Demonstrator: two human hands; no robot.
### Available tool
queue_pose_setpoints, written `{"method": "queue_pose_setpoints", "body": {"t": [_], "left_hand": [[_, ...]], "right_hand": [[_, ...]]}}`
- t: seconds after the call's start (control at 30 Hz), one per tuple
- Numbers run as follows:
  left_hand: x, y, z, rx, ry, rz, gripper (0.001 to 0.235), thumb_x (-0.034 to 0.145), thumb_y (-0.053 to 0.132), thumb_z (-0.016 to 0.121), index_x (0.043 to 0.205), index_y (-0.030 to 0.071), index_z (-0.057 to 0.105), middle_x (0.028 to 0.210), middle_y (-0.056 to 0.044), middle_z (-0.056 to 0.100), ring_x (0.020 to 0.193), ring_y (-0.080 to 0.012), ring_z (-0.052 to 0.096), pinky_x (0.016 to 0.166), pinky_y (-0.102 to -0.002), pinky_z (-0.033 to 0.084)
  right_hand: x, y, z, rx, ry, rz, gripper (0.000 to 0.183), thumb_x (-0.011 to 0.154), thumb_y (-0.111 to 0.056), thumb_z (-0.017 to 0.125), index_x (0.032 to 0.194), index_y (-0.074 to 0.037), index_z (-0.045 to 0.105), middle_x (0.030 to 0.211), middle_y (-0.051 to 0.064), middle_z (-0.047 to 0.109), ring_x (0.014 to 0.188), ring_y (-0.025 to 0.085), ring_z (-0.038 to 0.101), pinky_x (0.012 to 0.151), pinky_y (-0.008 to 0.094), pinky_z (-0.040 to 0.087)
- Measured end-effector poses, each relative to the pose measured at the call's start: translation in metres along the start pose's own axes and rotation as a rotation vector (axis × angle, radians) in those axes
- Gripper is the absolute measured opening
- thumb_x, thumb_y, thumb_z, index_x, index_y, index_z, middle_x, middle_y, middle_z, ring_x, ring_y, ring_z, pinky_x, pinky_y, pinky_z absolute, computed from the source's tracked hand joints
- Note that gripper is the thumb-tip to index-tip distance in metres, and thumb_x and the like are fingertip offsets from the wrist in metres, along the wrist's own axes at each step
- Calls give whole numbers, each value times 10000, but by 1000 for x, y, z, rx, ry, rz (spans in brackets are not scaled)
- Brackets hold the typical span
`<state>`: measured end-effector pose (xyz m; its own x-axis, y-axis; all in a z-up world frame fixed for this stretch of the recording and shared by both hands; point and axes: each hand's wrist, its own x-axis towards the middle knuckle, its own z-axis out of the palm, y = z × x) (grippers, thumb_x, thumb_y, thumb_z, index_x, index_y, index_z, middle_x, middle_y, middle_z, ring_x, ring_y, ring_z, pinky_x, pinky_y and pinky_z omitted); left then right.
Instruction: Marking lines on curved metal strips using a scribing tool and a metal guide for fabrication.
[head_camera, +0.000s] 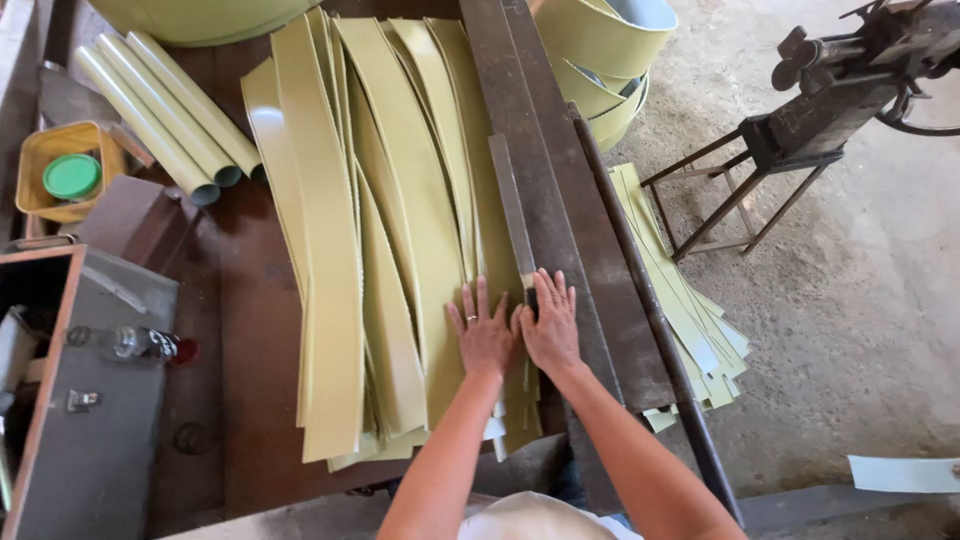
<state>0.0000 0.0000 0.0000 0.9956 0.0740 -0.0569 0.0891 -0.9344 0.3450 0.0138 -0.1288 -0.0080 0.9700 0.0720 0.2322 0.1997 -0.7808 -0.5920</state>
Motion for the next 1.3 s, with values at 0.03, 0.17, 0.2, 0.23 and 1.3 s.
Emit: {"method": "queue_pose_setpoints", "body": {"t": [0.03,0.17,0.2,0.23,1.3], "left_hand": [[1,2,-2,-1,3,-7,574,1023,559,335,1465,270,560,1707,-79,163,1578,-327,96,1249,-592,-20],[6,11,-9,19,-69,-79,622,985,609,377,1453,237,551,1703,-86,159,1569,-334,92,1241,-588,7],[5,9,-11,33,-76,-71,652,986,629,391,1458,205,542,1697,-95,168,1566,-342,101,1238,-589,23],[6,9,-7,31,-78,-84,652,986,629,391,1458,205,542,1697,-95,168,1566,-342,101,1238,-589,23],[-124,-27,-158,-1542,74,-313,602,816,141,737,1399,78,597,1133,-156,733,839,-217,662,681,-337,558]], "right_hand": [[-1,3,4,1,-4,-6,598,958,-190,565,1510,-9,419,1612,172,394,1550,378,232,1268,515,121],[1,14,6,70,-17,-42,602,988,-182,543,1523,31,364,1604,219,377,1550,424,204,1257,543,103],[-1,13,5,123,-40,-36,592,1013,-170,522,1528,55,337,1607,237,368,1556,437,193,1258,549,99],[1,19,6,125,-53,-41,592,1013,-170,522,1528,55,337,1607,237,368,1556,437,193,1258,549,99],[-59,8,-121,508,-286,548,461,902,-173,673,1331,-19,606,795,70,681,617,201,624,546,378,509]]}}
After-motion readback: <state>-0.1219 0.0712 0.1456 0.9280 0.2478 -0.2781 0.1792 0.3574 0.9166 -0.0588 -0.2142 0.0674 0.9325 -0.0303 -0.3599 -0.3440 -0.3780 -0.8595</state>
